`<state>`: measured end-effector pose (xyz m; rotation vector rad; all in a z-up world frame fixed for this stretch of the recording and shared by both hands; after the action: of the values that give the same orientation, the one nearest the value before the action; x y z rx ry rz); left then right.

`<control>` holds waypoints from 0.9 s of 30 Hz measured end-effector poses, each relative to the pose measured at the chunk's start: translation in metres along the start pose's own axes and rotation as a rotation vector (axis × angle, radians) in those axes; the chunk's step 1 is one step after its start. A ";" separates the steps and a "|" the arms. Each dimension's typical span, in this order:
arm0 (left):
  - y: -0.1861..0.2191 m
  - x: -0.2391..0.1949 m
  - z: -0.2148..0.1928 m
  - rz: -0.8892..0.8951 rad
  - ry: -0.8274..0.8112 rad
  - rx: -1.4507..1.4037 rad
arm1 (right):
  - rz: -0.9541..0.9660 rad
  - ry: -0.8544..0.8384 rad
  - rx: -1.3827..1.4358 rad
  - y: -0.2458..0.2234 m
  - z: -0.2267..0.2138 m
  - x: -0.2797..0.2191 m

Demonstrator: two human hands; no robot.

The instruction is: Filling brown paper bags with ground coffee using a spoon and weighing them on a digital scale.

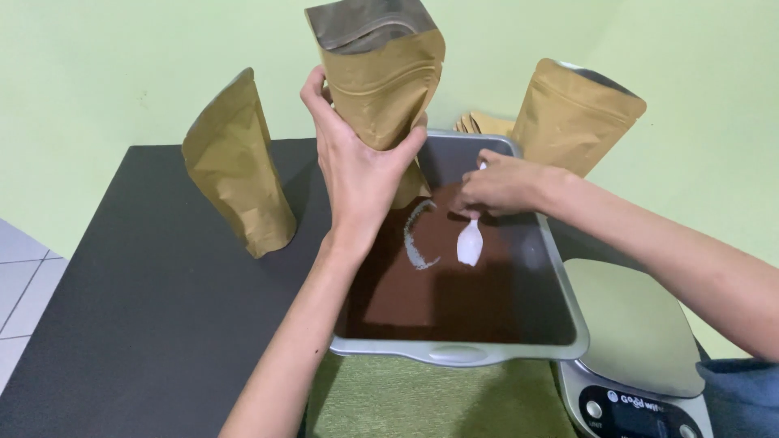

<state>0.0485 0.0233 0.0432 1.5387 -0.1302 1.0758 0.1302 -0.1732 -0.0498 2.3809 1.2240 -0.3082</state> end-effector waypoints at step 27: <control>0.000 -0.001 -0.001 -0.005 -0.015 -0.004 | 0.109 -0.092 0.227 -0.078 0.015 -0.065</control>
<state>0.0467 0.0237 0.0425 1.5432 -0.1381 1.0598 0.0286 -0.1869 -0.0598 2.5822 1.0615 -0.5409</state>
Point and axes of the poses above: each hand's wrist, its own x-axis towards the middle knuckle, its own z-axis out of the palm, y = z × x, the point moved 7 cm from there along x, towards the middle knuckle, and after that the axes turned 9 degrees about y, right-handed, at the moved point
